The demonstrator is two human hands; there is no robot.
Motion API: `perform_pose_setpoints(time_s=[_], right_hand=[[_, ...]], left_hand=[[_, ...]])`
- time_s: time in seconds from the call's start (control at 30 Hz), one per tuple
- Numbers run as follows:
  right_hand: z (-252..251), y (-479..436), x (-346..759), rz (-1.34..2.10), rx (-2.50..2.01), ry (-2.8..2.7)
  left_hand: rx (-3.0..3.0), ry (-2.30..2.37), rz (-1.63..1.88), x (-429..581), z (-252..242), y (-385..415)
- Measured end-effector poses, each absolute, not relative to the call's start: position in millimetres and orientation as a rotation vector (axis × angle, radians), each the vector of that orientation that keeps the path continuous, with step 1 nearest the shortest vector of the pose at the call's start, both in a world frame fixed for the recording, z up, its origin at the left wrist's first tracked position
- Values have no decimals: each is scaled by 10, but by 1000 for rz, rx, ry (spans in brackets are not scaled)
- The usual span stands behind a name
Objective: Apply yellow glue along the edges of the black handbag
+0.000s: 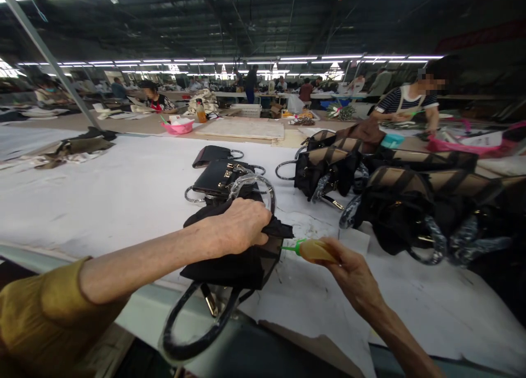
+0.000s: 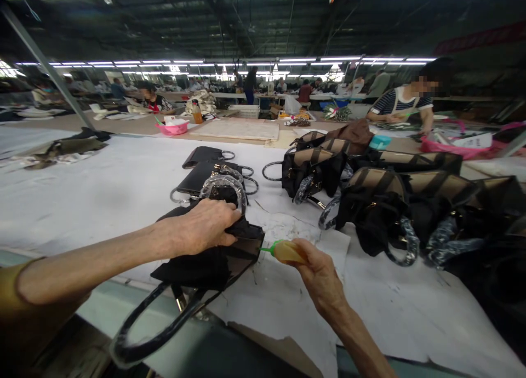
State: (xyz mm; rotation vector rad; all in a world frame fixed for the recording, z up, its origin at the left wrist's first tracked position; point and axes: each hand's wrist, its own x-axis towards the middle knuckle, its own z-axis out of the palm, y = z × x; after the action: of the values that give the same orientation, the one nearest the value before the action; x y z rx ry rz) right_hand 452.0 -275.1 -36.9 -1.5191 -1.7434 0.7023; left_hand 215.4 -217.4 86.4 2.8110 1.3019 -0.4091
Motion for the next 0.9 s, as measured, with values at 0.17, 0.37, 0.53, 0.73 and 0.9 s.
perform_pose_setpoints(time_s=[0.17,0.37,0.53,0.73,0.9], right_hand=[[-374,-2824,4496,752,-1485,-1758],[-365,-2896,4492,819,-1480,-1751],[-359,-2925,4488,917,-1488,-1712],[-369,-2968,4470,1035,-1459,-1657],[-382,-2983,4499,1138,-1445,-1555]], left_hand=[[2849,1284,-366,2103,777,-2291],[2903,1259,-267,2082,642,-2420],[2913,1266,-208,2053,526,-2500],[2899,1286,-201,2047,475,-2525],[2924,1267,-186,2062,442,-2556]])
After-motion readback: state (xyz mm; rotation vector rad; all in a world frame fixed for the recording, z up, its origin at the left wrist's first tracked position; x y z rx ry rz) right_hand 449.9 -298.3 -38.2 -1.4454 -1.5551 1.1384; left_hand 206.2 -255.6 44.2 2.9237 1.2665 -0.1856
